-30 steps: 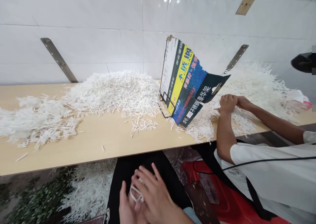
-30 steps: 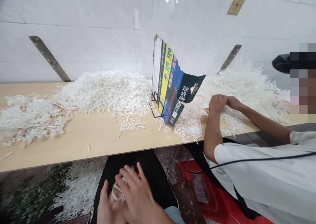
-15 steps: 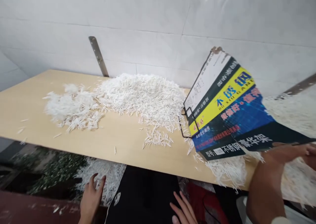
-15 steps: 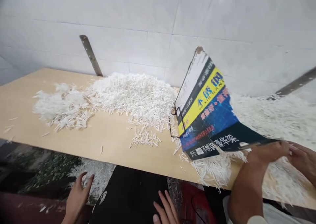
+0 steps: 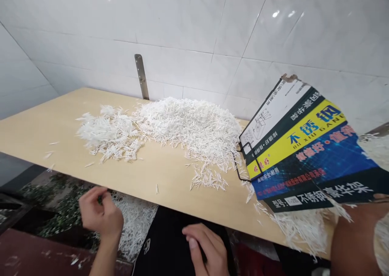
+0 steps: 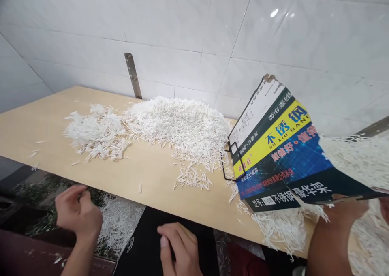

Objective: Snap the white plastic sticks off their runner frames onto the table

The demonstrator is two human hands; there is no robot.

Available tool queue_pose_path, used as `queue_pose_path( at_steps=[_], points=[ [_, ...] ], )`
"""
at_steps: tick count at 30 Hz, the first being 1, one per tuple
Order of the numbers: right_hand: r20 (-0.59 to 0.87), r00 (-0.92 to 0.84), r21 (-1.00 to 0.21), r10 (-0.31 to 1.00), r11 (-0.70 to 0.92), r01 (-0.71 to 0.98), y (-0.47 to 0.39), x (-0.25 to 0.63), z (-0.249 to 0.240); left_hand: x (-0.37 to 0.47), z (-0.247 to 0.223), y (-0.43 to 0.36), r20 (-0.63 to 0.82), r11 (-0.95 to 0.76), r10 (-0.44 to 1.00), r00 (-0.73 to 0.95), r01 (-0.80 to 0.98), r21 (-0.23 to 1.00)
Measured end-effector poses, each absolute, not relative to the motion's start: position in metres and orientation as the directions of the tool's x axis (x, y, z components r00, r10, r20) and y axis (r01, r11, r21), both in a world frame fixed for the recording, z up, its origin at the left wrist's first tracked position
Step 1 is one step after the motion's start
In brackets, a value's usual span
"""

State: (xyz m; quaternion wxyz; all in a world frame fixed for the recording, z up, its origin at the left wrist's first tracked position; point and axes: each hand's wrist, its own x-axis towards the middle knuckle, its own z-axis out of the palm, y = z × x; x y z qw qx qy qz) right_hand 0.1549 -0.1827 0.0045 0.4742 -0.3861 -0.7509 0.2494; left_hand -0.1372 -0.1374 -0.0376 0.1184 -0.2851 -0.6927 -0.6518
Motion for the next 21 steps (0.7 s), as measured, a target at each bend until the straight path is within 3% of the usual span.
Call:
queue_pose_path(
  at_steps=[4, 6, 10, 15, 21],
  points=[
    [0.394, -0.368, -0.811, 0.842, 0.507, 0.292, -0.117, 0.102, 0.047, -0.168, -0.003, -0.069, 0.46, 0.067, 0.545, -0.701, 0.583, 0.81],
    [0.303, -0.431, -0.841, 0.85, 0.451, 0.299, -0.071, 0.072, 0.056, -0.182, 0.003, -0.045, 0.501, 0.079, 0.649, -0.573, 0.706, 0.704],
    [0.179, -0.494, -0.83, 0.851, 0.401, 0.388, 0.016, 0.004, 0.06, -0.206, 0.011, -0.021, 0.616, 0.078, 0.637, -0.464, 0.834, 0.547],
    [0.16, -0.496, -0.774, 0.853, 0.42, 0.474, 0.086, -0.076, 0.074, -0.231, 0.034, 0.013, 0.697, 0.037, 0.613, -0.371, 0.895, 0.444],
    [-0.045, -0.477, -0.746, 0.878, 0.288, 0.601, 0.121, -0.127, 0.077, -0.245, 0.039, 0.037, 0.486, -0.029, 0.858, -0.166, 0.929, 0.37]
  ],
)
